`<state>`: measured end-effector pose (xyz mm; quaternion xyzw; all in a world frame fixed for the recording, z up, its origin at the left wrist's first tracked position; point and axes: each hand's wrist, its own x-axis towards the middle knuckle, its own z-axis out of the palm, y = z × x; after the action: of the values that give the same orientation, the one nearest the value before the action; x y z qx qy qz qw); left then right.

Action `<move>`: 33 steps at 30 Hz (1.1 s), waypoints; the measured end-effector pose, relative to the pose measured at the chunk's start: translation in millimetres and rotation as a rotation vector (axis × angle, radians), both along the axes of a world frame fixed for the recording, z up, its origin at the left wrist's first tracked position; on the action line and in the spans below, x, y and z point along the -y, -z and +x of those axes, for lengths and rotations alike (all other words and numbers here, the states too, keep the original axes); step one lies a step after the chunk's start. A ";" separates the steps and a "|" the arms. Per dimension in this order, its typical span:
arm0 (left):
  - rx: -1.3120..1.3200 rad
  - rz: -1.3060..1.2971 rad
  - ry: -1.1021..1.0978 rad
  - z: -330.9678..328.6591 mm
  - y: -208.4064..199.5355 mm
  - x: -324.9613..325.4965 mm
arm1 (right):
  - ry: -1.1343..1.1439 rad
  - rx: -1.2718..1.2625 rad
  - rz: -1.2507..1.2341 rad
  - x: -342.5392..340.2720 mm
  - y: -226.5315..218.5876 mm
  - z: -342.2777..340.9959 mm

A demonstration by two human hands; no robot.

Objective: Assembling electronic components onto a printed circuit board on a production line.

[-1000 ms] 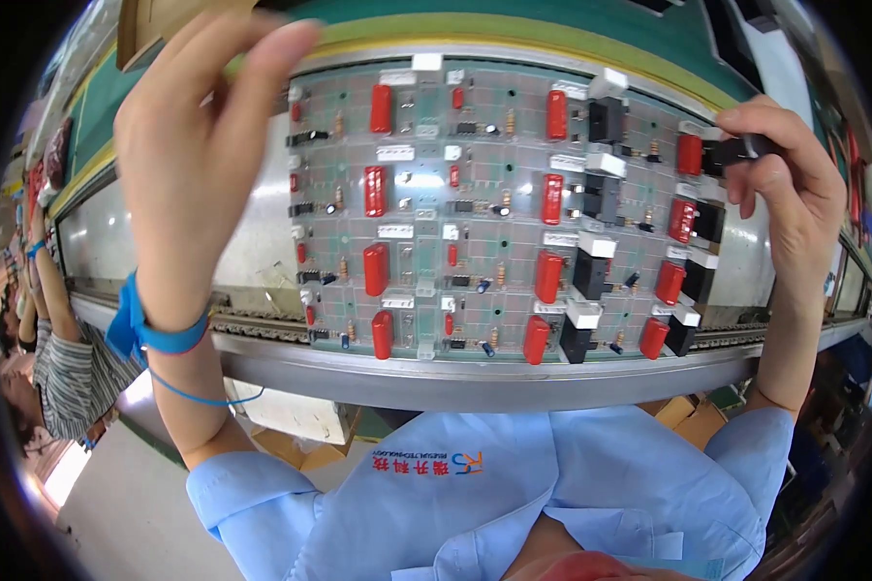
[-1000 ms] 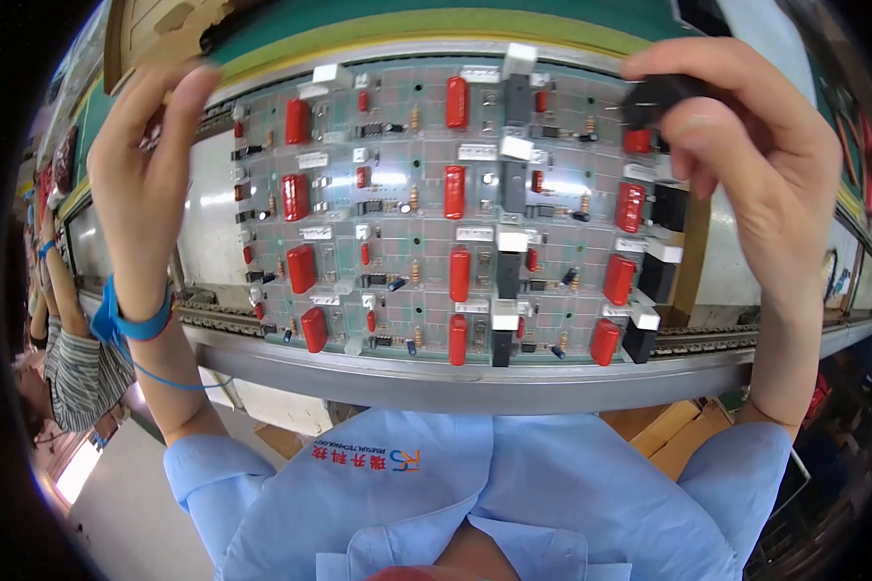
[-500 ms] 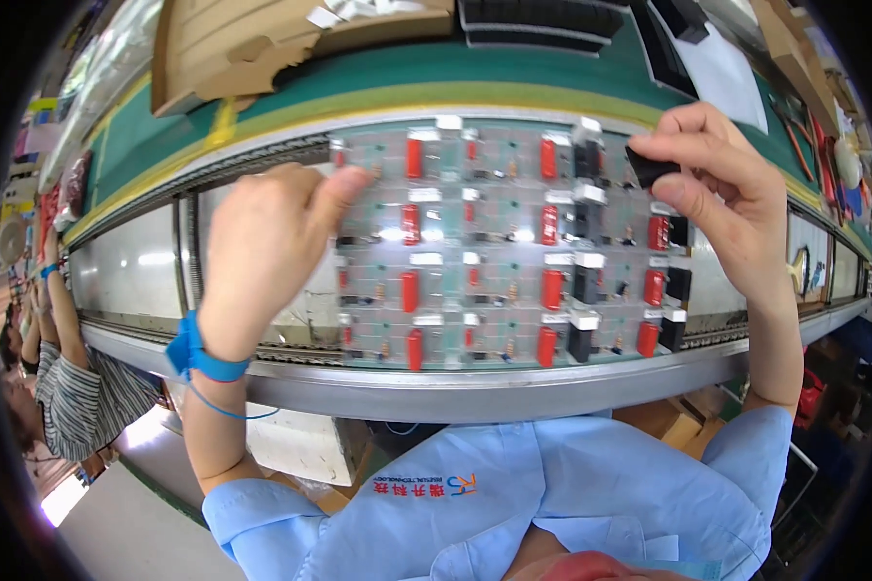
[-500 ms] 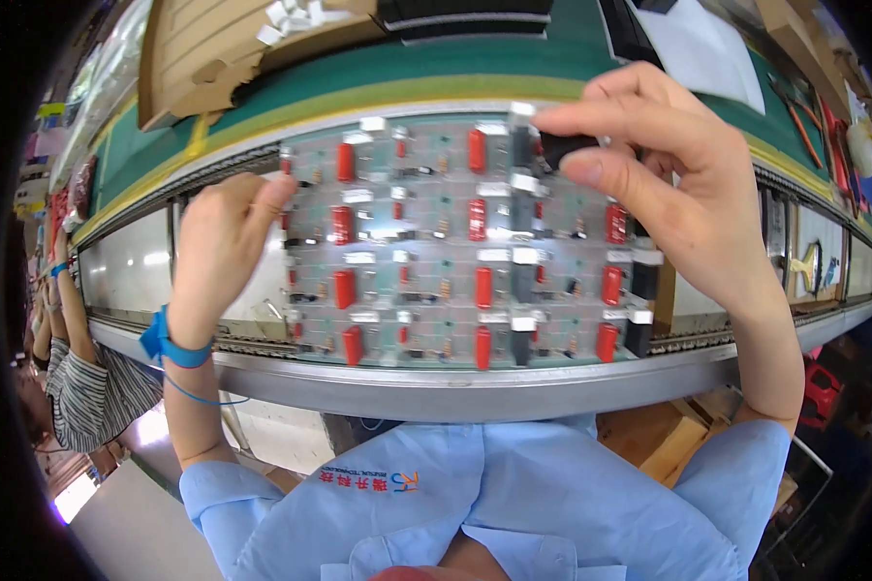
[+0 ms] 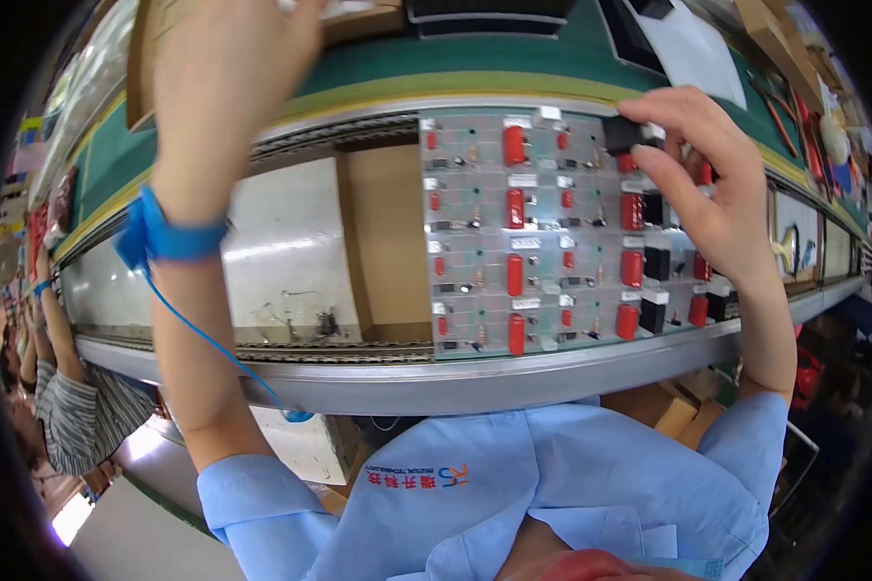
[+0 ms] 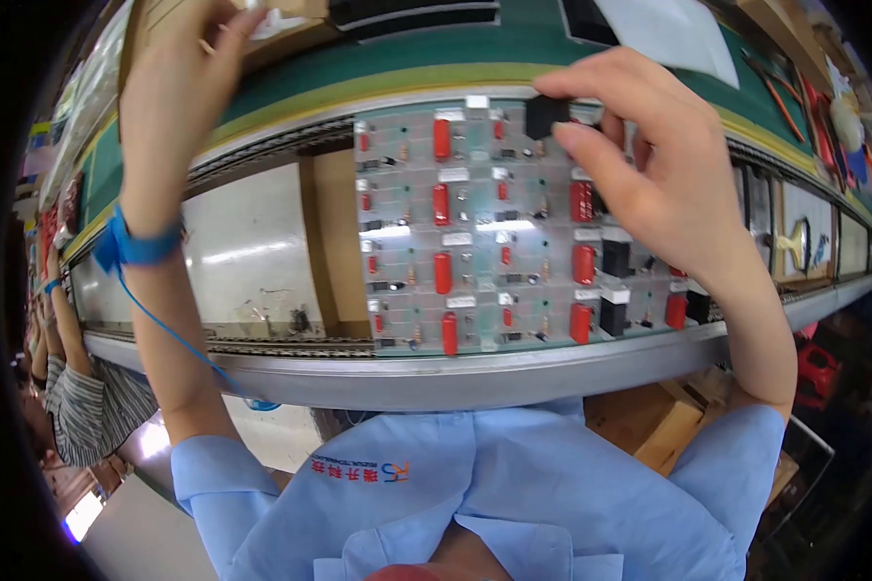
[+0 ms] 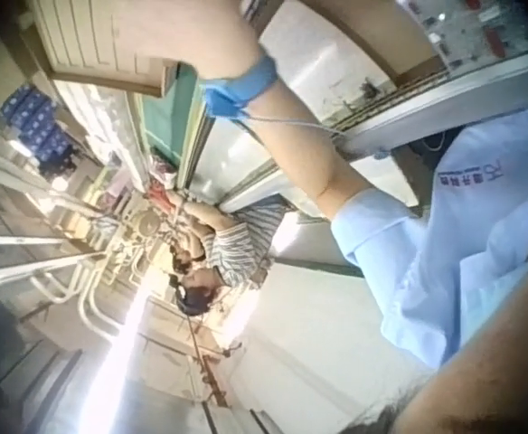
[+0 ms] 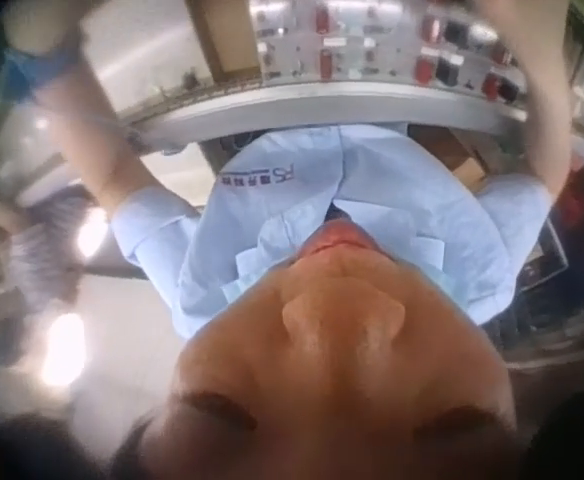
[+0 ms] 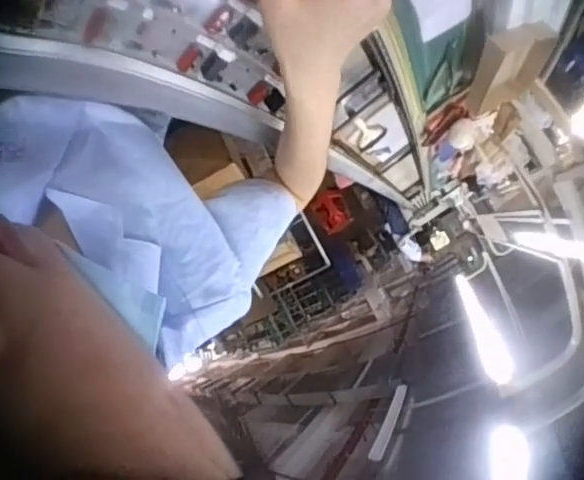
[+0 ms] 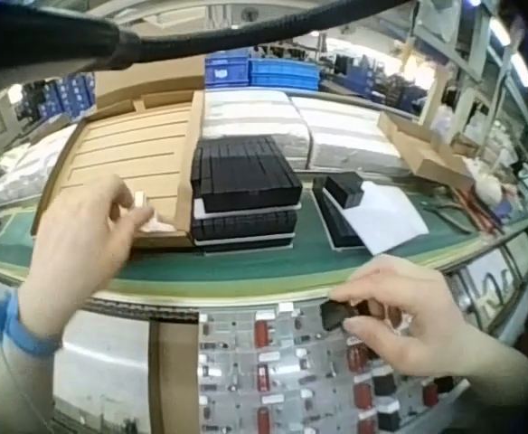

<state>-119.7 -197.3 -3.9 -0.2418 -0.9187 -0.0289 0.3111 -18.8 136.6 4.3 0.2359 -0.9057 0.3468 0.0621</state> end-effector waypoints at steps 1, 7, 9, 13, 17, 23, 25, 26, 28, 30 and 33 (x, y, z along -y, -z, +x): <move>-0.048 -0.107 -0.056 -15.7 4.7 14.4 | -0.026 -0.053 0.059 0.9 2.4 -1.7; 0.409 0.161 -0.532 -21.3 -26.1 -44.0 | -0.038 -0.127 0.172 10.6 14.4 -3.0; 0.532 0.202 -0.549 -24.6 -27.7 -41.2 | -0.058 -0.140 0.177 13.7 16.8 -3.3; 0.575 0.198 -0.497 -27.7 -29.2 -38.0 | -0.093 -0.177 0.186 21.0 20.4 -6.9; 0.631 0.369 -0.392 -30.9 -25.1 -34.7 | -0.103 -0.169 0.247 24.4 22.9 -10.4; 0.678 0.855 -0.109 -41.8 -17.4 10.1 | -0.146 -0.220 0.317 30.9 18.4 -9.1; 0.777 1.252 0.200 -44.3 -14.0 18.3 | -0.149 -0.232 0.332 31.9 19.1 -9.7; 0.778 1.256 0.202 -47.4 -15.2 19.2 | -0.154 -0.246 0.341 32.2 19.5 -10.2; 0.908 1.984 0.210 -56.4 -20.1 22.4 | -0.157 -0.245 0.358 33.3 17.1 -10.8; 1.042 1.870 0.411 -59.8 -10.4 43.3 | -0.167 -0.247 0.369 34.7 15.8 -10.9; 1.098 1.939 0.537 -54.1 -11.3 39.6 | -0.165 -0.271 0.380 35.4 15.1 -12.5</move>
<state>-173.7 -236.9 7.4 -0.0431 -0.4404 -0.8920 -0.0924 -31.3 101.2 -10.8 0.3606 -0.9158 0.1395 0.1089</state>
